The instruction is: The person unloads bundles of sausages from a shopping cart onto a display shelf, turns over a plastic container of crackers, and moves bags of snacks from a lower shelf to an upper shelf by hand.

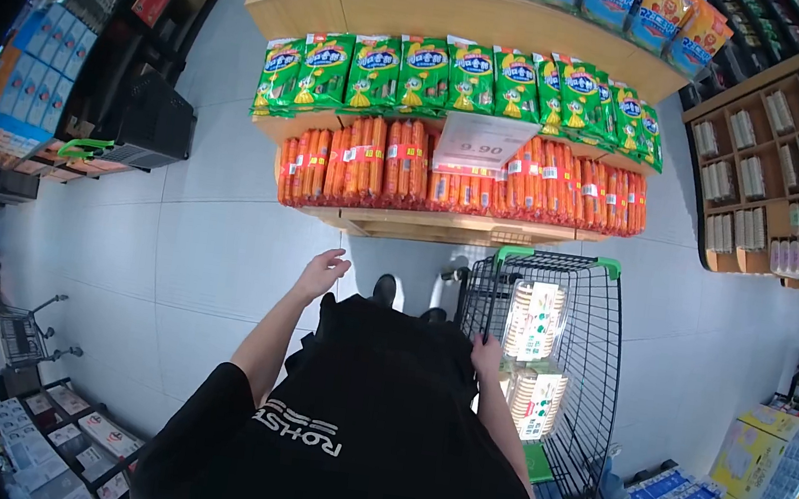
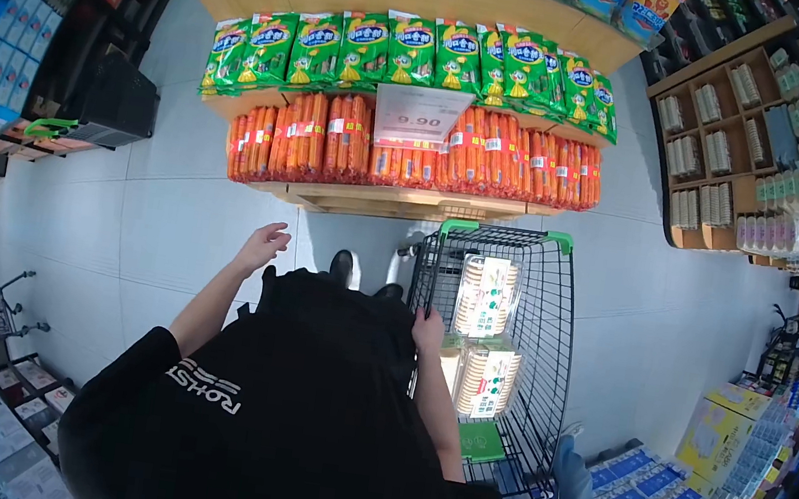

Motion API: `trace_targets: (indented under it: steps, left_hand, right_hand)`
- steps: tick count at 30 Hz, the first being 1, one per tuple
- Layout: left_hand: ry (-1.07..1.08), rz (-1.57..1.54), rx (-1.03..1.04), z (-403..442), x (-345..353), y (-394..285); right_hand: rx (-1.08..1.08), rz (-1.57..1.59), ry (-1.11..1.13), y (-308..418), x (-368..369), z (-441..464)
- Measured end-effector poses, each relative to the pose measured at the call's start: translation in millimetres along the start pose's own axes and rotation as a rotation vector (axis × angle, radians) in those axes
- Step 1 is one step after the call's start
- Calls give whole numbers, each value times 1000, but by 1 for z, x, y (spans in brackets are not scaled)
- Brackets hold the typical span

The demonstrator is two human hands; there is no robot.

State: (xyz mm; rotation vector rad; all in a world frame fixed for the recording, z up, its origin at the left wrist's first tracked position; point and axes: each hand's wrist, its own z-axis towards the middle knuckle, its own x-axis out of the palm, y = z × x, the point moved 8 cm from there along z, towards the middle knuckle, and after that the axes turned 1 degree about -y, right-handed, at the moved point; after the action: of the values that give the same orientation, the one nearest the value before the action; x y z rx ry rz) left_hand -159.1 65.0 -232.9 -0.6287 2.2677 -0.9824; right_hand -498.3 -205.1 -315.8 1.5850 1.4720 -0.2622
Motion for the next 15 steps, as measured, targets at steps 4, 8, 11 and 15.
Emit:
trace_targets:
  steps: [4, 8, 11, 15]
  left_hand:
    - [-22, -76, -41, 6, -22, 4]
    - [-21, -131, -111, 10, -38, 14]
    - [-80, -119, -43, 18, -50, 12]
    - [-231, 25, 268, 47, -64, -16]
  right_hand:
    - [-39, -32, 23, 6, -4, 2]
    - [-101, -154, -39, 8, -5, 2]
    - [-111, -177, -157, 3, -6, 1]
    - [-86, -273, -59, 0, -4, 2]
